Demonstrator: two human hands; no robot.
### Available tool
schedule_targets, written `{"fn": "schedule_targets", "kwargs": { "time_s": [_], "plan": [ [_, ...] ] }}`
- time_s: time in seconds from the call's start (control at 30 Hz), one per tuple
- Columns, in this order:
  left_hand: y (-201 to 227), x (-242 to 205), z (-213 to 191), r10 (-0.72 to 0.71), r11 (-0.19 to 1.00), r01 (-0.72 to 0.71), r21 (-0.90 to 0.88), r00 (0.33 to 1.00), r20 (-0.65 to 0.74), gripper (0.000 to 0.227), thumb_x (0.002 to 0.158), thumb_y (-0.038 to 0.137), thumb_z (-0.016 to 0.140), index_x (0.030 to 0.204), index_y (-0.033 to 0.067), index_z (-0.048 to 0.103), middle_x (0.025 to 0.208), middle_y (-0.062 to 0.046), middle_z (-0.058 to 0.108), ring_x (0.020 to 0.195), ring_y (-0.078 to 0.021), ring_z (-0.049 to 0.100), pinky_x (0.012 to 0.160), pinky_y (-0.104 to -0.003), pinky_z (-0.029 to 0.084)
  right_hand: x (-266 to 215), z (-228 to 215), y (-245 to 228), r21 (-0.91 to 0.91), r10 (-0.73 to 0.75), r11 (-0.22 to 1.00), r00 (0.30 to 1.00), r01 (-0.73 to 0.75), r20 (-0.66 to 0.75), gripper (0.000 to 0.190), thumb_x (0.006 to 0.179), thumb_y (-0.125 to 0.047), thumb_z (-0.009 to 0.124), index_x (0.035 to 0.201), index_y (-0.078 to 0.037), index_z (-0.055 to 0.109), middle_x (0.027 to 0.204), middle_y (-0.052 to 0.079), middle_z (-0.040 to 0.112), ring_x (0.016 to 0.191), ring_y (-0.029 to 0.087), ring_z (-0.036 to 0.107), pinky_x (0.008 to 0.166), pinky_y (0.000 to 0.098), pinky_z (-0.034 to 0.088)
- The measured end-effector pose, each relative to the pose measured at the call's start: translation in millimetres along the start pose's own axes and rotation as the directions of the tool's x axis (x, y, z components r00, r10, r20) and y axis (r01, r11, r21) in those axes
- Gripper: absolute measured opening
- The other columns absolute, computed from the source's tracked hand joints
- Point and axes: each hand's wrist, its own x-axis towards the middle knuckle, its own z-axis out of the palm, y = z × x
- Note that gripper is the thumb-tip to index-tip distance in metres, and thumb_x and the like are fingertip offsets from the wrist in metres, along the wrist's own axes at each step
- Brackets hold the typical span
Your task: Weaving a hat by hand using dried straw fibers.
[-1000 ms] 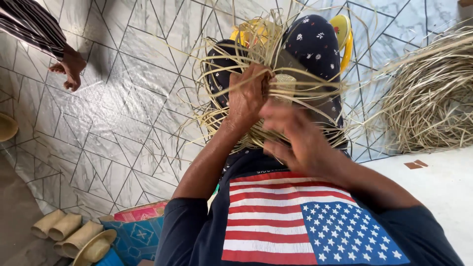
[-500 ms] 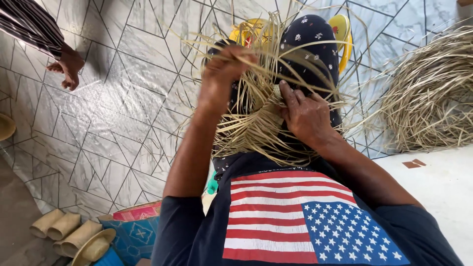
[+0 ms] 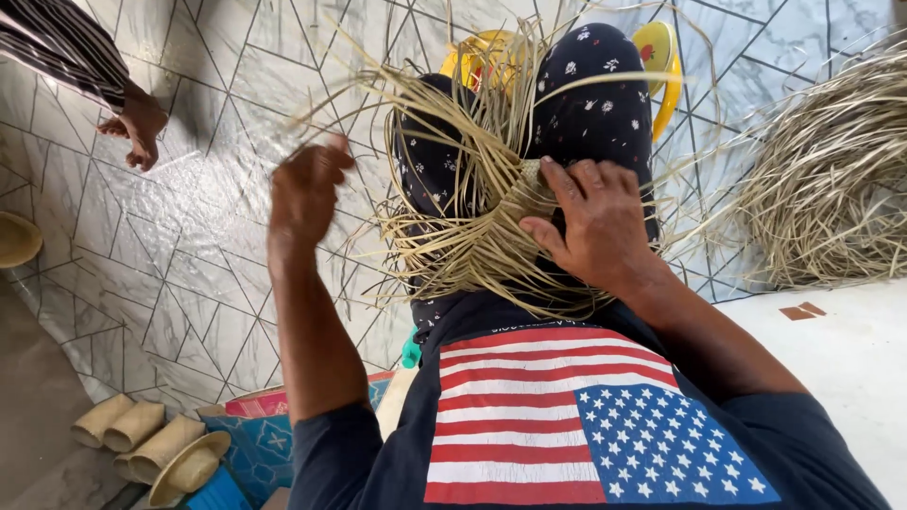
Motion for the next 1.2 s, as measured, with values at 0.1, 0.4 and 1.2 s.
{"fn": "schedule_targets", "kwargs": {
  "time_s": [0.1,0.4,1.2],
  "plan": [
    [55.7,-49.3,15.5,0.1,0.989,-0.118,0.09,0.977,0.189,0.034,0.092,0.042,0.056,0.088,0.0112,0.071,0.068,-0.013,0.066,0.059,-0.0297,0.063,0.059,-0.039,0.048,14.2,-20.9,-2.4,0.132,-0.03,0.99,0.996,0.04,-0.079,0.052,0.095,-0.046,0.055,0.13,-0.007,0.054,0.104,0.01,0.047,0.097,0.032,0.05,0.1,0.0486,0.033],
    [61.8,-51.4,109.5,0.552,0.824,-0.534,-0.19,0.831,0.061,0.051,0.088,0.047,0.064,0.083,-0.0041,0.061,0.072,-0.017,0.051,0.066,-0.0347,0.056,0.059,-0.045,0.047,53.3,-20.4,1.1,0.661,-0.025,0.751,1.0,0.014,0.008,0.015,0.099,0.002,0.049,0.109,-0.004,0.058,0.09,0.011,0.052,0.072,0.037,0.053,0.056,0.0474,0.05],
    [76.4,-38.9,111.4,0.372,0.827,-0.278,-0.489,0.922,0.107,0.029,0.091,0.026,0.064,0.072,0.0049,0.059,0.049,-0.006,0.045,0.041,-0.0155,0.039,0.042,-0.034,0.036,63.4,1.6,18.6,0.953,0.041,0.301,0.999,-0.045,0.034,0.003,0.095,-0.002,0.061,0.096,-0.002,0.064,0.084,0.003,0.046,0.076,0.013,0.047,0.068,0.033,0.036]
  ]
}}
